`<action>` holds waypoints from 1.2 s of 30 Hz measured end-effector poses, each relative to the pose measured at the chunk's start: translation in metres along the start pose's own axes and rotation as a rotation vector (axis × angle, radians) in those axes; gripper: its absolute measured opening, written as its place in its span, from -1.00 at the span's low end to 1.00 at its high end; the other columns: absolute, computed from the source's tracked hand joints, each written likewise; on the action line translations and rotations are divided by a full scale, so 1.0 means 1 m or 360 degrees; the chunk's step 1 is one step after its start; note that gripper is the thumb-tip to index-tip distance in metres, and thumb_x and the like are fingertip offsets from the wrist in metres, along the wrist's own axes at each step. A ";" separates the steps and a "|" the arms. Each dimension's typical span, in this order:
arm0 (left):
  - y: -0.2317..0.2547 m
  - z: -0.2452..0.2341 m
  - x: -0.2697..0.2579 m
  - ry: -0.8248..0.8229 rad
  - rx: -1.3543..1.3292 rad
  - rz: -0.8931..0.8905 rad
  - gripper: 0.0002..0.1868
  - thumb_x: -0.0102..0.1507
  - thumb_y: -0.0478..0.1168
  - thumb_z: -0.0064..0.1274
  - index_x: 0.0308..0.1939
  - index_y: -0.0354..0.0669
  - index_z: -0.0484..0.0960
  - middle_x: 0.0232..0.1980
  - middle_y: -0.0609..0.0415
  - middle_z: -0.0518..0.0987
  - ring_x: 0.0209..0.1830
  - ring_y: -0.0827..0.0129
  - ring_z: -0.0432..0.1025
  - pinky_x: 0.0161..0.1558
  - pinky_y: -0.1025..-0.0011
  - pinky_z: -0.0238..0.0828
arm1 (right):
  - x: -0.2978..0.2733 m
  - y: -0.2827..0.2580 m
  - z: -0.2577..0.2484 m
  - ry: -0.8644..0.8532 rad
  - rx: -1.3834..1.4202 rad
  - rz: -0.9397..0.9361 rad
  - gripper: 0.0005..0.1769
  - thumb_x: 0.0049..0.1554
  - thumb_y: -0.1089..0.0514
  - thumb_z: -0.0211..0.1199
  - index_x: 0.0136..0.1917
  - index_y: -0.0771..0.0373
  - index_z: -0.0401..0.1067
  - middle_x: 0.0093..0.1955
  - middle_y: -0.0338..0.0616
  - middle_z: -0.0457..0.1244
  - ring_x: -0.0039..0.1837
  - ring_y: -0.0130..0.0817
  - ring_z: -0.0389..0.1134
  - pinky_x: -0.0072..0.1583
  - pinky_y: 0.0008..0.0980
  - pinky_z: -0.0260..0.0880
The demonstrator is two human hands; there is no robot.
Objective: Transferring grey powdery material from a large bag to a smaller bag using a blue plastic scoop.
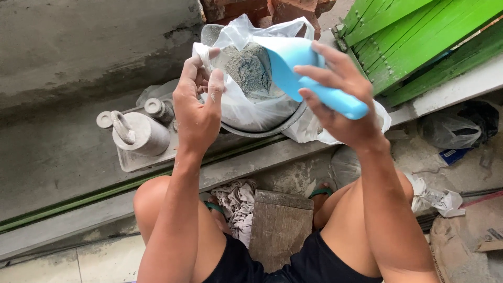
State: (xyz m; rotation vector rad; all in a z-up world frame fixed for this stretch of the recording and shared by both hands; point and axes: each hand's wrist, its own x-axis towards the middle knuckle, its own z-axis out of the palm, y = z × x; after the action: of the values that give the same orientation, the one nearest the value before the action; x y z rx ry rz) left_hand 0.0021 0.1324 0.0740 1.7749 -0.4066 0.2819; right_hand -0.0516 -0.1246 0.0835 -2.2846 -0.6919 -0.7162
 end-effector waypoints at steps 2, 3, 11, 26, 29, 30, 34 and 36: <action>-0.001 0.001 0.000 -0.0009 0.0016 0.0015 -0.62 0.47 -0.03 -0.16 0.28 -0.11 0.49 -0.27 0.21 0.42 -0.30 0.53 0.33 -0.21 0.51 0.29 | -0.004 0.009 0.013 -0.0031 0.0021 0.0015 -0.70 0.39 0.13 0.21 0.34 0.27 0.45 0.49 0.41 0.13 0.49 0.34 0.27 0.43 0.16 0.41; -0.001 0.001 0.000 -0.0015 0.0032 0.0031 -0.60 0.46 -0.02 -0.16 0.29 -0.13 0.48 -0.28 0.22 0.39 -0.33 0.53 0.27 -0.24 0.50 0.26 | -0.005 0.014 0.019 -0.0063 0.0042 0.0027 -0.69 0.39 0.14 0.23 0.36 0.23 0.44 0.49 0.40 0.13 0.46 0.33 0.29 0.36 0.10 0.47; -0.003 0.003 0.002 -0.0059 0.0045 0.0038 -0.59 0.44 -0.03 -0.14 0.33 -0.04 0.47 -0.21 0.21 0.39 -0.24 0.50 0.29 -0.09 0.47 0.36 | -0.002 0.028 0.058 0.0240 0.0163 0.0363 -0.67 0.41 0.02 0.10 0.26 0.26 0.48 0.38 0.31 0.27 0.40 0.14 0.35 0.24 -0.04 0.51; -0.005 0.002 0.005 -0.0086 0.0005 0.0024 -0.60 0.46 -0.05 -0.15 0.35 0.00 0.48 -0.29 0.24 0.38 -0.27 0.52 0.27 -0.15 0.48 0.31 | -0.004 0.032 0.070 0.0640 0.0631 0.0981 -0.66 0.37 -0.12 0.08 0.24 0.08 0.45 0.17 0.03 0.36 -0.01 -0.28 0.50 -0.16 -0.39 0.74; -0.007 0.004 0.005 -0.0121 0.0009 0.0012 -0.61 0.47 -0.06 -0.15 0.35 0.02 0.49 -0.30 0.25 0.33 -0.27 0.51 0.24 -0.13 0.47 0.30 | -0.006 0.032 0.082 0.0720 0.0707 0.1097 -0.68 0.34 -0.12 0.10 0.21 0.05 0.47 0.13 0.00 0.37 -0.02 -0.32 0.48 -0.16 -0.41 0.74; -0.008 0.005 0.006 -0.0143 0.0013 0.0019 -0.62 0.47 -0.07 -0.15 0.36 0.03 0.48 -0.30 0.25 0.31 -0.27 0.51 0.22 -0.12 0.46 0.30 | -0.007 0.032 0.087 0.0774 0.0786 0.1197 -0.70 0.32 -0.12 0.12 0.19 0.03 0.48 0.06 -0.02 0.38 -0.04 -0.33 0.49 -0.14 -0.38 0.75; -0.006 0.006 0.008 -0.0138 0.0021 0.0023 -0.62 0.46 -0.08 -0.15 0.33 -0.02 0.49 -0.27 0.28 0.29 -0.26 0.52 0.18 -0.12 0.48 0.30 | -0.010 0.033 0.083 0.0818 0.0877 0.1260 -0.68 0.30 -0.13 0.12 0.18 0.02 0.49 0.08 -0.06 0.35 -0.01 -0.35 0.45 -0.09 -0.27 0.78; -0.007 0.007 0.009 -0.0086 0.0043 0.0015 -0.63 0.46 -0.07 -0.14 0.30 -0.03 0.50 -0.25 0.26 0.26 -0.27 0.51 0.20 -0.12 0.51 0.30 | -0.015 0.039 0.079 0.0852 0.1026 0.1281 -0.66 0.30 -0.09 0.12 0.21 0.12 0.46 0.33 0.12 0.32 0.12 -0.07 0.54 -0.12 -0.23 0.77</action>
State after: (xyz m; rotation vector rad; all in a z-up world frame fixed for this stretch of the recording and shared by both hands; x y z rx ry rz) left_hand 0.0125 0.1263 0.0700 1.8103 -0.4520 0.2472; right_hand -0.0134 -0.0987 0.0068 -1.4701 0.2406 -0.5474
